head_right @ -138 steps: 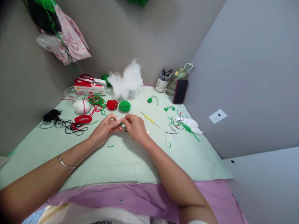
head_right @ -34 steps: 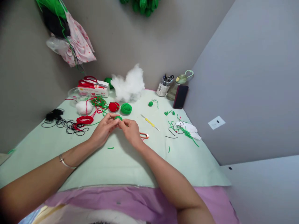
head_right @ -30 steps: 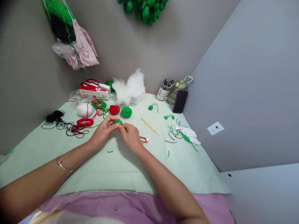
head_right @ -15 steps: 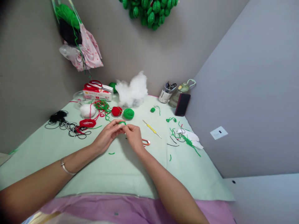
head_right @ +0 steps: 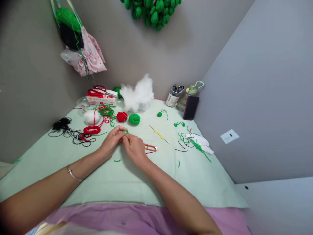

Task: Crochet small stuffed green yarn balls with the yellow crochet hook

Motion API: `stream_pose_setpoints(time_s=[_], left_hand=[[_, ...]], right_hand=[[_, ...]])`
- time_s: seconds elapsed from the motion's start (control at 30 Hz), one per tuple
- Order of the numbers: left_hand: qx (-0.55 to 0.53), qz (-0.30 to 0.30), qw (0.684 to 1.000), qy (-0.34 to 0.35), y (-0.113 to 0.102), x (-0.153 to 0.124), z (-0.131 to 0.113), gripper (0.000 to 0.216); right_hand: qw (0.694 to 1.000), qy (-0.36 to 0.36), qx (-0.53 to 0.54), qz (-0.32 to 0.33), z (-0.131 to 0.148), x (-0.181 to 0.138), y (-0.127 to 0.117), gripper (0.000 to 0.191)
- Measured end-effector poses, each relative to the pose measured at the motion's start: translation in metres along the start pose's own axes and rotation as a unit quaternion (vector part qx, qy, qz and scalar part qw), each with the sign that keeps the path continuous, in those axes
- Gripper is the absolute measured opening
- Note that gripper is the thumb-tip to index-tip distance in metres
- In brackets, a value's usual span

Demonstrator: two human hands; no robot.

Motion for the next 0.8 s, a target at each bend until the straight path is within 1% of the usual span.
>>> stream_pose_setpoints(time_s=[0.13,0.23,0.33,0.4,0.57,0.67,0.73,0.8], left_hand=[[-0.032,0.013,0.999,0.0,0.005,-0.011,-0.013,0.027],[-0.04,0.028,0.999,0.0,0.008,-0.016,-0.021,0.03],[-0.033,0.032,0.999,0.008,0.007,-0.015,-0.025,0.031],[-0.027,0.023,0.999,0.018,0.005,-0.011,-0.025,0.029],[-0.01,-0.025,0.998,0.048,-0.002,-0.001,-0.016,0.014],[-0.018,-0.035,0.998,0.039,0.0,-0.001,-0.01,0.011],[-0.031,-0.026,0.999,0.021,0.004,-0.005,-0.009,0.011],[-0.046,-0.004,0.999,0.002,0.009,-0.011,-0.012,0.016]], right_hand=[[0.998,0.022,0.049,0.014,-0.009,0.011,-0.004,0.04],[0.998,0.027,0.055,0.009,-0.012,0.014,-0.008,0.04],[0.999,0.018,0.037,0.004,-0.01,0.011,-0.011,0.037],[1.0,0.002,0.018,0.002,-0.003,0.006,-0.012,0.031],[0.999,-0.032,-0.013,-0.01,0.012,-0.006,-0.007,0.018],[1.0,-0.026,-0.001,-0.006,0.008,-0.003,-0.004,0.023],[1.0,-0.011,0.016,-0.003,-0.001,0.004,-0.005,0.029],[0.999,0.003,0.035,-0.001,-0.01,0.012,-0.006,0.033]])
Point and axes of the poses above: each hand's wrist, its own x-axis towards the middle knuckle, its own y-axis out of the palm, z = x × y, the point moved 8 cm from there along x, towards the middle knuckle, and after that the axes turned 12 degrees about -z, right-handed, at the moved point
